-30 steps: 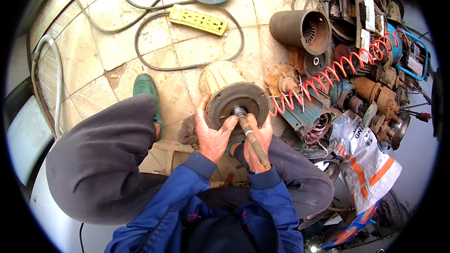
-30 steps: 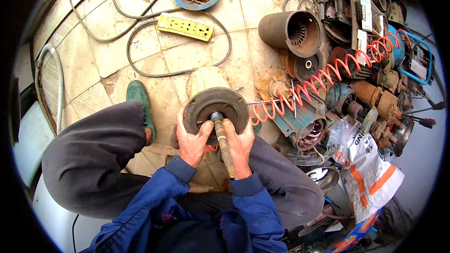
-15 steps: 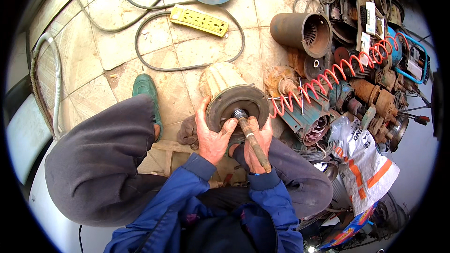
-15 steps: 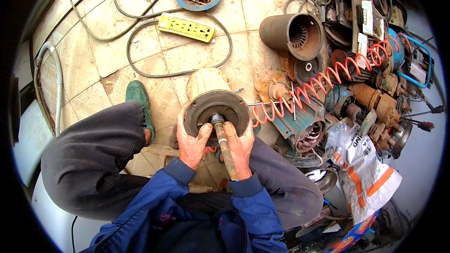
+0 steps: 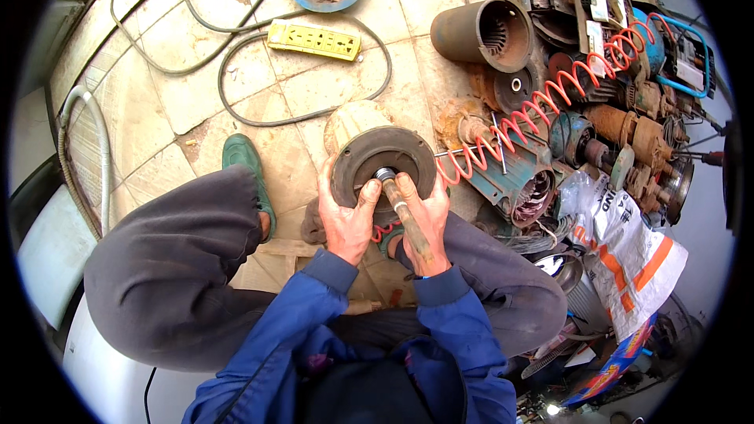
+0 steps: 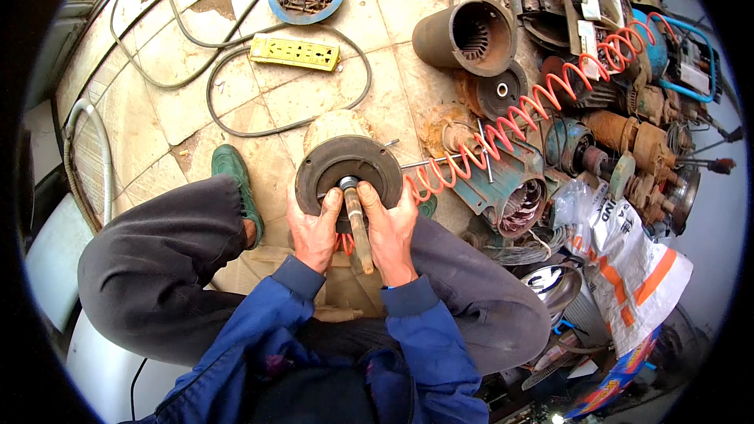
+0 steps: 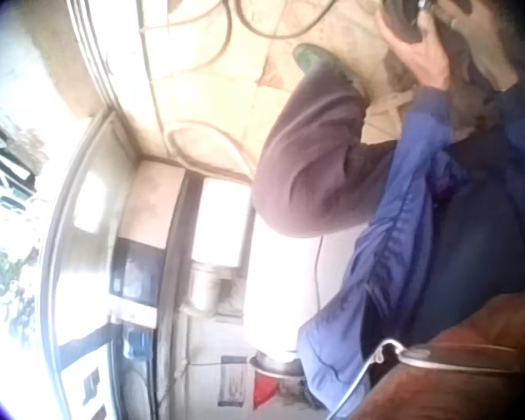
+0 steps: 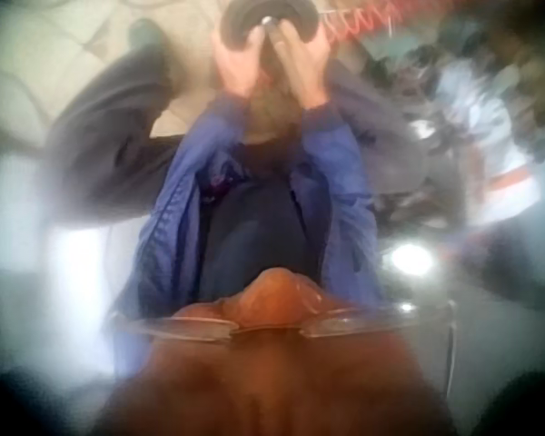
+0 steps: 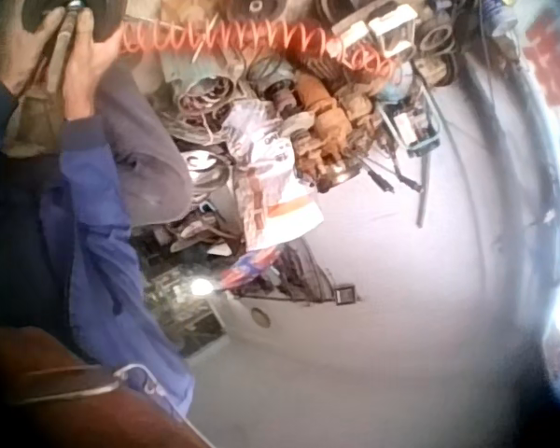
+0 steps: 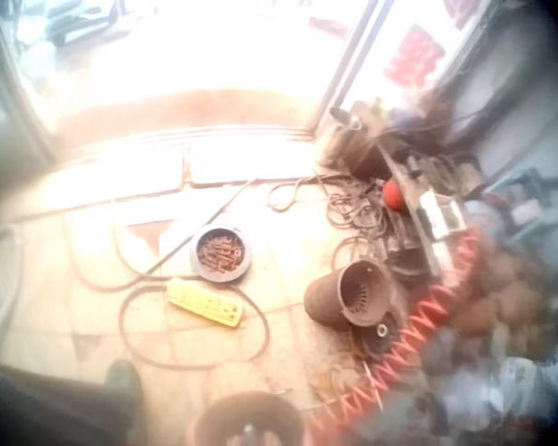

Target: The person sits on the floor and uses a screwdriver to manipulate a central shaft inside a circular metal housing. They repeatedly insert the tool, turn it, and adjust the shaft's position while holding the housing steady.

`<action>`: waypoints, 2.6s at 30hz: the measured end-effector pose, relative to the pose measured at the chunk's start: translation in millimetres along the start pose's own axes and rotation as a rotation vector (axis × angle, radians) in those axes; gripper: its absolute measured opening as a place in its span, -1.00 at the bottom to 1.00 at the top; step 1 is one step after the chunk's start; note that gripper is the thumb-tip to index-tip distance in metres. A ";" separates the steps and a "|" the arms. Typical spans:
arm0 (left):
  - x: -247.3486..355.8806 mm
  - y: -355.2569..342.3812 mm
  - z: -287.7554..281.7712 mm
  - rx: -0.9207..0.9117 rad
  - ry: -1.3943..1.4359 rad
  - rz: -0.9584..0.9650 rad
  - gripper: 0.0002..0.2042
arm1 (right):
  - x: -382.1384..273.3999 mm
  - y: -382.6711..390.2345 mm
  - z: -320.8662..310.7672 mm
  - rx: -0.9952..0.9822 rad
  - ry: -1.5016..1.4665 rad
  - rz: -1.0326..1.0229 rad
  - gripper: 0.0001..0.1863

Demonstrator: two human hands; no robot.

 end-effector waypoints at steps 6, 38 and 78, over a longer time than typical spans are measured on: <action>0.6 -6.8 1.6 -0.031 -0.041 0.061 -0.29 | 9.0 -1.8 -1.7 0.008 -0.049 -0.036 -0.42; -2.6 -7.0 1.0 0.031 -0.024 -0.011 -0.39 | 103.0 -16.4 -73.9 0.320 0.966 0.052 -0.52; -12.3 -13.7 2.0 -0.014 0.067 0.033 -0.18 | -58.8 135.2 -80.6 -0.158 1.268 -0.547 -0.59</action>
Point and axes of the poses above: each hand's wrist, its own y-axis away from the middle knuckle, its own z-axis out of the palm, x = y × z, the point moved 2 cm from there along -y, towards the middle knuckle, and after that the axes turned 5 degrees about x, right-handed, at the moved point
